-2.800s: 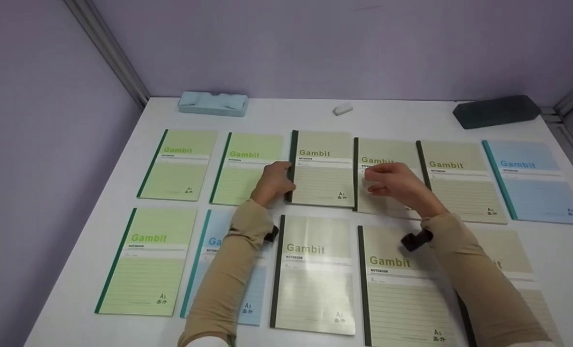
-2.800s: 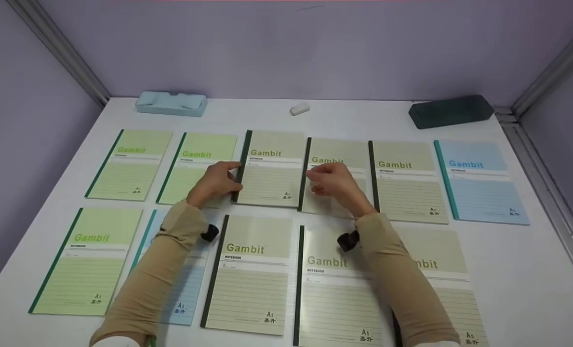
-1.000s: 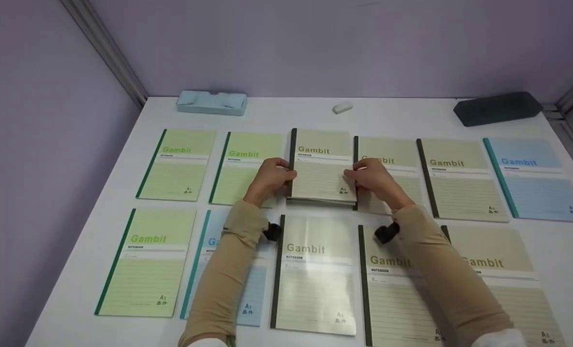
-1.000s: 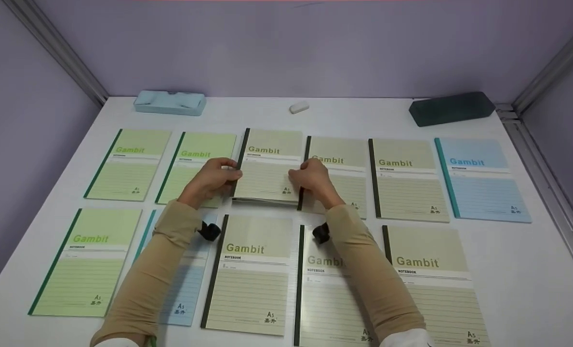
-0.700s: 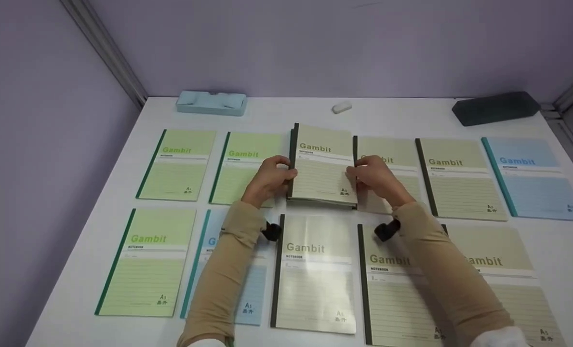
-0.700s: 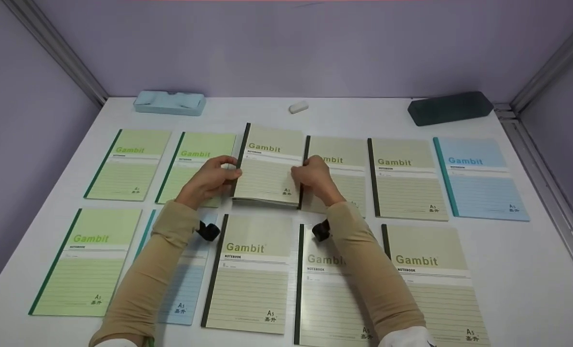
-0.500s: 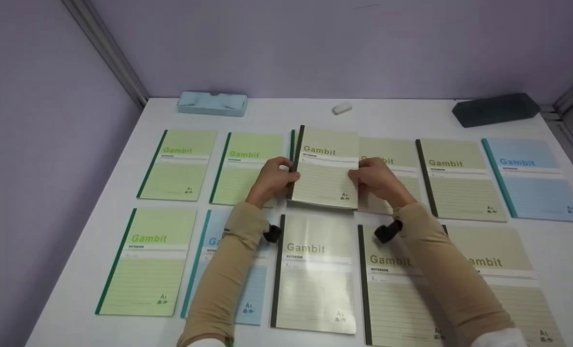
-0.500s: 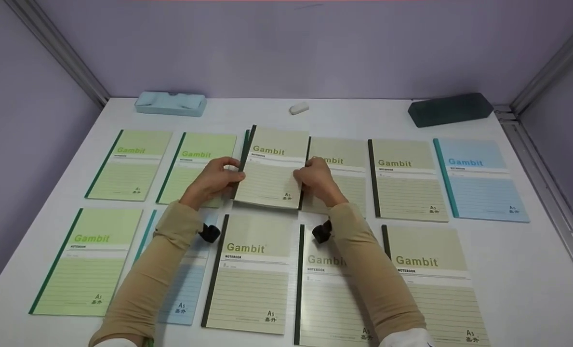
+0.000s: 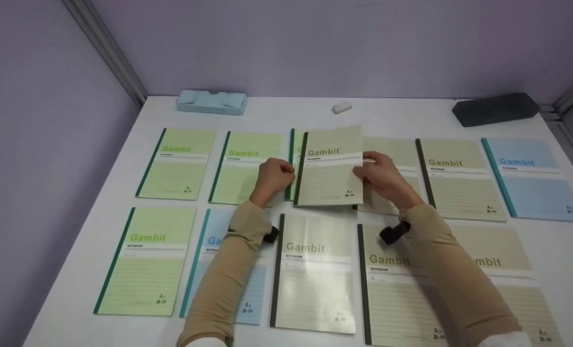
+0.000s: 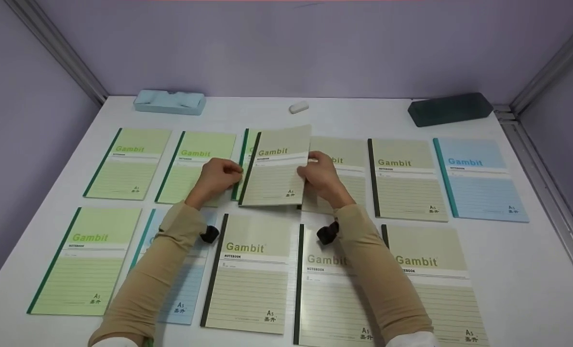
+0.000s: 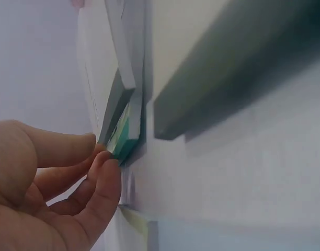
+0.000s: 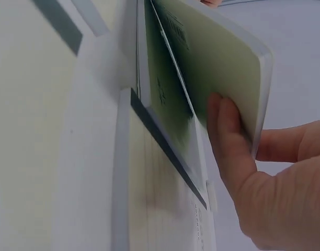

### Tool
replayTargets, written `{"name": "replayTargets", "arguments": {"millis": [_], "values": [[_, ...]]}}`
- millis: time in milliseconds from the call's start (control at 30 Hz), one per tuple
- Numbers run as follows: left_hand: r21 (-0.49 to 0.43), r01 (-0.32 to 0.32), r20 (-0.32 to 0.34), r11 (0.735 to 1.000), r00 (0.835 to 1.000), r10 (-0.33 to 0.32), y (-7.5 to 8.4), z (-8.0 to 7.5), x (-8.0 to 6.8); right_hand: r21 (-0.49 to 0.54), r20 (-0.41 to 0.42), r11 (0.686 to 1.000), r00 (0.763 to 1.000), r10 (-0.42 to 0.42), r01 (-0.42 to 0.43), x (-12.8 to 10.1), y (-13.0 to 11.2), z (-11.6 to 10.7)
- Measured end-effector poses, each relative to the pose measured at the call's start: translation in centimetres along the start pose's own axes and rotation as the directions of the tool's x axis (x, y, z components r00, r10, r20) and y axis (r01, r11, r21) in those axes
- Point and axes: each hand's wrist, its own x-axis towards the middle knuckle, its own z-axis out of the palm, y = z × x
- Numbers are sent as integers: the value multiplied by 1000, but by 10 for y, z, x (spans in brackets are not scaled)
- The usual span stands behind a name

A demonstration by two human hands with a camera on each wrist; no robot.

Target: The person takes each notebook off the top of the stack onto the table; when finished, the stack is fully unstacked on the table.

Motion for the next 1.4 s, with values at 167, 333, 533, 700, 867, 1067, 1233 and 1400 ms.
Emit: {"name": "replayTargets", "arguments": {"millis": [167, 333, 533, 700, 867, 1067, 1233, 1400], "values": [[42, 8, 26, 999, 1000, -9, 2, 3, 1, 30, 8, 999, 1000, -30, 29, -9, -4, -13], [81, -3, 30, 997, 1000, 1, 4, 3, 0, 40, -16, 998, 998, -54, 55, -33, -13, -40], [98, 11, 30, 995, 999, -14, 5, 2, -1, 93, -59, 991, 994, -90, 95, -72, -16, -86], [92, 21, 47, 996, 999, -25, 6, 1, 0, 159, -82, 974, 985, -150, 161, -105, -6, -129], [71, 12, 53, 997, 998, -15, 3, 0, 0, 184, -107, 964, 979, -175, 193, -135, 7, -167], [52, 50, 69, 997, 996, -53, 0, -1, -2, 107, -146, 971, 970, -197, 213, -165, 26, -205], [38, 57, 72, 998, 996, -60, 1, -1, -2, 66, -191, 985, 971, -147, 162, -185, 46, -240], [67, 63, 70, 996, 995, -68, 5, 0, -2, -21, -230, 995, 968, -95, 93, -205, 74, -282]]}}
